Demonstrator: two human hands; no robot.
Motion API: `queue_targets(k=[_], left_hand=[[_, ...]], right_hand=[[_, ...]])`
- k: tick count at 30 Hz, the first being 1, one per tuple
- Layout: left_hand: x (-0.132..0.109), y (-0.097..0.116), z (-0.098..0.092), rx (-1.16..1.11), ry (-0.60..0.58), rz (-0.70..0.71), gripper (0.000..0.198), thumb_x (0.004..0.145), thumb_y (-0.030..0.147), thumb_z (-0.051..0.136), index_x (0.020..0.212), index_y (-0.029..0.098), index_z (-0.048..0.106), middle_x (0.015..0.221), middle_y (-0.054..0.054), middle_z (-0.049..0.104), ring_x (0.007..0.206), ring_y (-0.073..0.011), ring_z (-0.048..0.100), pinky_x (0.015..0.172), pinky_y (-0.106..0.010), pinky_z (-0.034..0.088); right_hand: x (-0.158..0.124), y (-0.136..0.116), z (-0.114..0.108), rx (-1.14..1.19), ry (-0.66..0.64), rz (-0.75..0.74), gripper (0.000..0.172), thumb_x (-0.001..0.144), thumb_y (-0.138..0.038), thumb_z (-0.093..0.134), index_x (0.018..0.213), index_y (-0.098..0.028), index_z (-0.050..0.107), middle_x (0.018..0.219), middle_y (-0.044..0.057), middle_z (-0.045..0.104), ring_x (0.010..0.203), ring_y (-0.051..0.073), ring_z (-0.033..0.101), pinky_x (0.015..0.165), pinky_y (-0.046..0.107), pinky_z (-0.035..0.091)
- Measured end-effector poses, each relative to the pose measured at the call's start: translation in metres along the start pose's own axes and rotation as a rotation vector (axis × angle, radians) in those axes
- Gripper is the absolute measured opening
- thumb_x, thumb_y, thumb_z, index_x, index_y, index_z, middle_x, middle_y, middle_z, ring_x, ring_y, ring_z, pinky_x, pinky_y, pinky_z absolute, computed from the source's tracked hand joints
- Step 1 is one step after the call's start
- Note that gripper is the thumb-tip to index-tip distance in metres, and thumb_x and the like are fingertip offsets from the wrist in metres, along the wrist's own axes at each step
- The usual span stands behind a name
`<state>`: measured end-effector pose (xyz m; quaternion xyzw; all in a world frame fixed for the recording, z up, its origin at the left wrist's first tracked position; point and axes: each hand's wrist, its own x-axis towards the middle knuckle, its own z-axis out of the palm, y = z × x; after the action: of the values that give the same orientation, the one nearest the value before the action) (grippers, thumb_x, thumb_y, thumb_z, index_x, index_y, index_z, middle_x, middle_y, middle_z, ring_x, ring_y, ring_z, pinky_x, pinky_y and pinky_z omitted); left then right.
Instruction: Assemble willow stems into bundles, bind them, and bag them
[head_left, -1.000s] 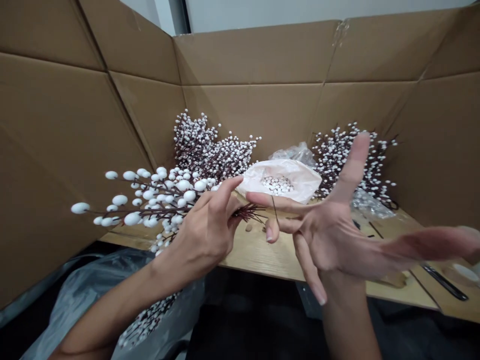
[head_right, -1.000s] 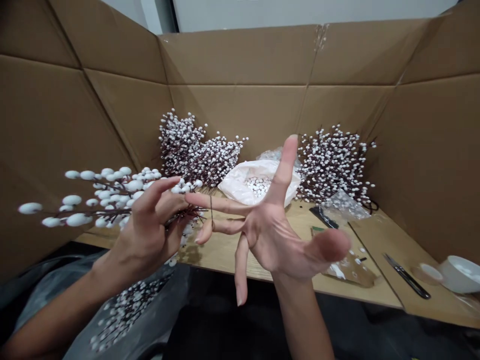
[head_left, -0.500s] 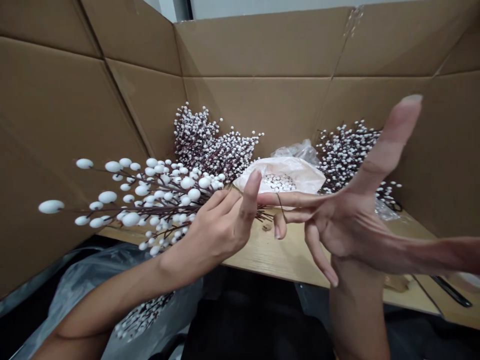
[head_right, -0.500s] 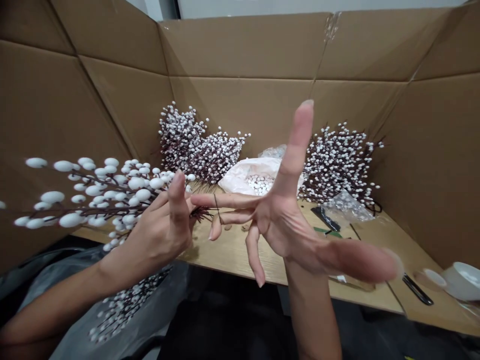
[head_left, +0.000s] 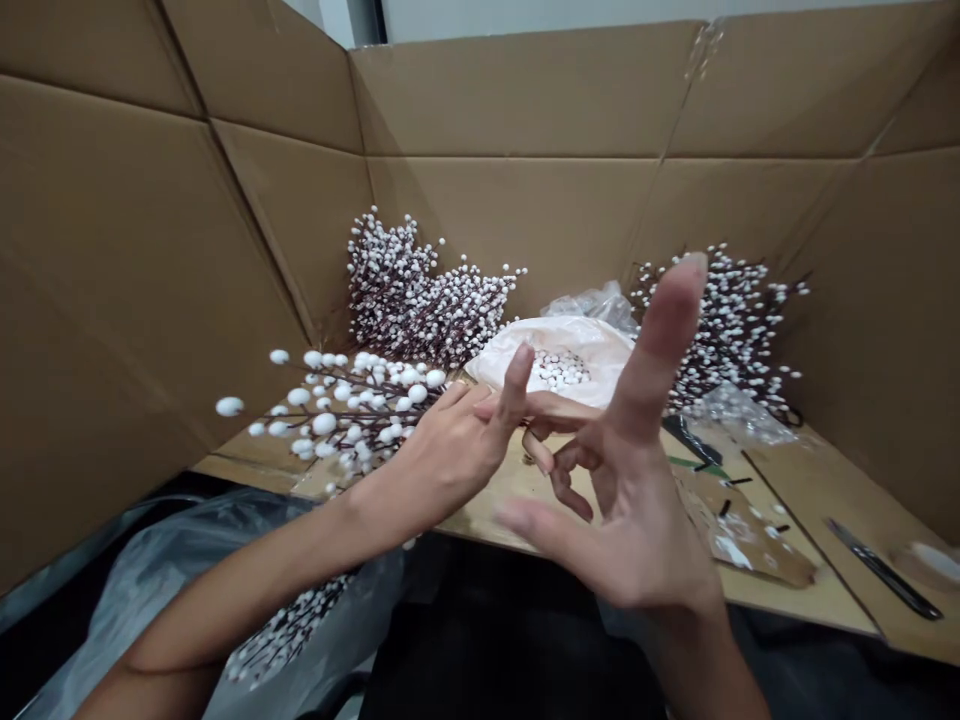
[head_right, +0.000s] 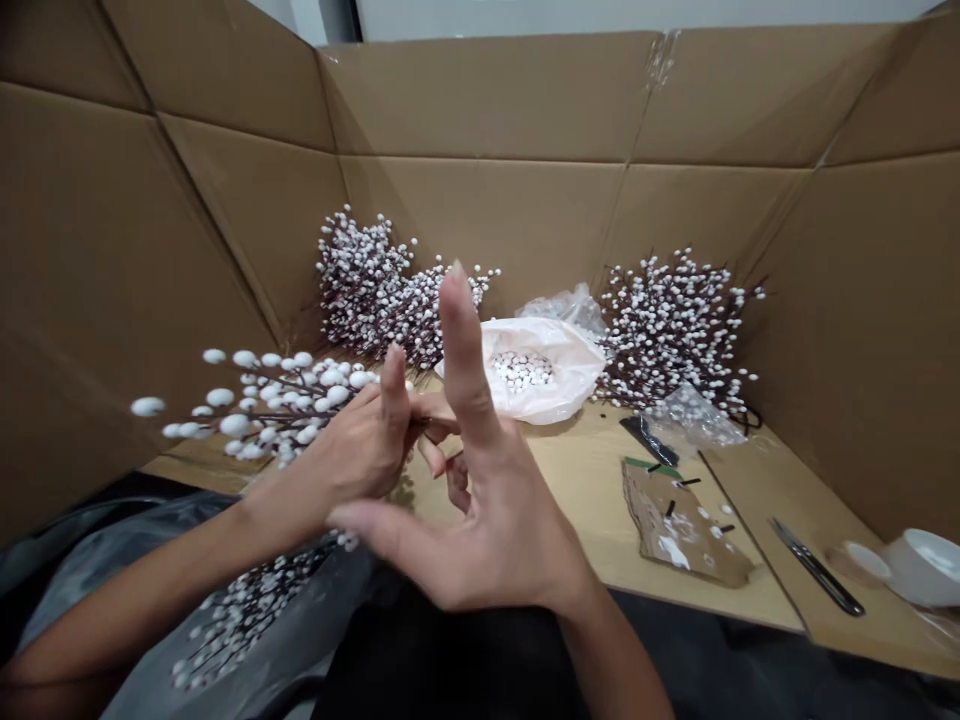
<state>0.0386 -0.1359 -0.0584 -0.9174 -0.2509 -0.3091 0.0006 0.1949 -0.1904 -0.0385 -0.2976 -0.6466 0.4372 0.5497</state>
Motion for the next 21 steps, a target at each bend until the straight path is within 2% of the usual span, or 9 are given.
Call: queue_targets(k=[2,4,7,9,12,14,17,21], left_hand=[[0.003,0.003,-0.002,-0.179,-0.016,-0.055,0.069,0.094,0.017,0.036,0.151,0.020,-0.004,0.107,-0.011,0.068,0.078,-0.0178,0.060,0.085,-0.040,0.045],[0.006,0.007,-0.005,-0.332,-0.013,-0.084,0.077,0.094,0.021,0.040,0.150,0.024,-0.013,0.119,-0.013,0.063,0.082,-0.0175,0.062,0.082,-0.038,0.048],[0.010,0.011,-0.012,-0.458,-0.011,-0.107,0.089,0.091,0.015,0.044,0.146,0.024,-0.025,0.119,-0.013,0.064,0.086,-0.0179,0.065,0.083,-0.037,0.050],[0.012,0.012,-0.016,-0.466,-0.019,-0.128,0.092,0.089,0.010,0.044,0.145,0.022,-0.028,0.111,-0.010,0.068,0.090,-0.0187,0.066,0.088,-0.038,0.048],[0.013,0.009,-0.020,-0.437,-0.048,-0.188,0.088,0.088,0.011,0.047,0.149,0.017,-0.016,0.103,-0.010,0.070,0.093,-0.0206,0.066,0.089,-0.037,0.048],[0.011,0.009,-0.023,-0.397,-0.066,-0.246,0.079,0.089,0.017,0.050,0.151,0.014,0.001,0.104,-0.012,0.069,0.092,-0.0218,0.065,0.087,-0.036,0.049],[0.007,0.011,-0.032,-0.346,-0.103,-0.278,0.070,0.088,0.027,0.055,0.148,0.014,0.021,0.110,-0.014,0.066,0.098,-0.0250,0.064,0.088,-0.037,0.049],[0.006,0.009,-0.047,-0.269,-0.261,-0.291,0.065,0.085,0.034,0.061,0.142,0.016,0.036,0.135,-0.017,0.054,0.124,-0.0314,0.050,0.100,-0.045,0.042]], right_hand=[[-0.001,0.005,0.006,-0.168,0.119,-0.171,0.112,0.074,-0.016,0.072,0.147,-0.048,-0.006,0.130,0.002,0.056,0.063,0.011,0.054,0.039,0.023,0.039],[0.000,0.011,0.007,-0.258,0.189,-0.277,0.113,0.079,-0.017,0.070,0.146,-0.046,-0.016,0.136,0.005,0.051,0.069,0.014,0.057,0.042,0.026,0.045],[0.004,0.019,0.000,-0.319,0.163,-0.339,0.113,0.080,-0.016,0.068,0.146,-0.044,-0.019,0.134,0.007,0.053,0.072,0.017,0.059,0.051,0.029,0.052],[0.006,0.023,-0.005,-0.371,0.125,-0.374,0.105,0.082,-0.011,0.064,0.149,-0.042,-0.012,0.119,0.005,0.062,0.068,0.016,0.059,0.057,0.031,0.054],[0.009,0.028,-0.011,-0.449,0.106,-0.430,0.095,0.083,-0.008,0.062,0.151,-0.039,0.004,0.095,0.001,0.067,0.073,0.017,0.063,0.060,0.030,0.056],[0.011,0.029,-0.012,-0.485,0.104,-0.471,0.093,0.083,-0.009,0.063,0.151,-0.041,0.007,0.092,0.000,0.067,0.077,0.016,0.064,0.061,0.029,0.057],[0.014,0.028,-0.013,-0.486,0.088,-0.498,0.087,0.084,-0.009,0.062,0.149,-0.044,0.016,0.109,0.002,0.066,0.076,0.014,0.065,0.062,0.028,0.058],[0.018,0.023,-0.015,-0.476,0.060,-0.535,0.079,0.082,-0.005,0.062,0.143,-0.046,0.033,0.135,0.001,0.054,0.081,0.012,0.066,0.064,0.023,0.058]])
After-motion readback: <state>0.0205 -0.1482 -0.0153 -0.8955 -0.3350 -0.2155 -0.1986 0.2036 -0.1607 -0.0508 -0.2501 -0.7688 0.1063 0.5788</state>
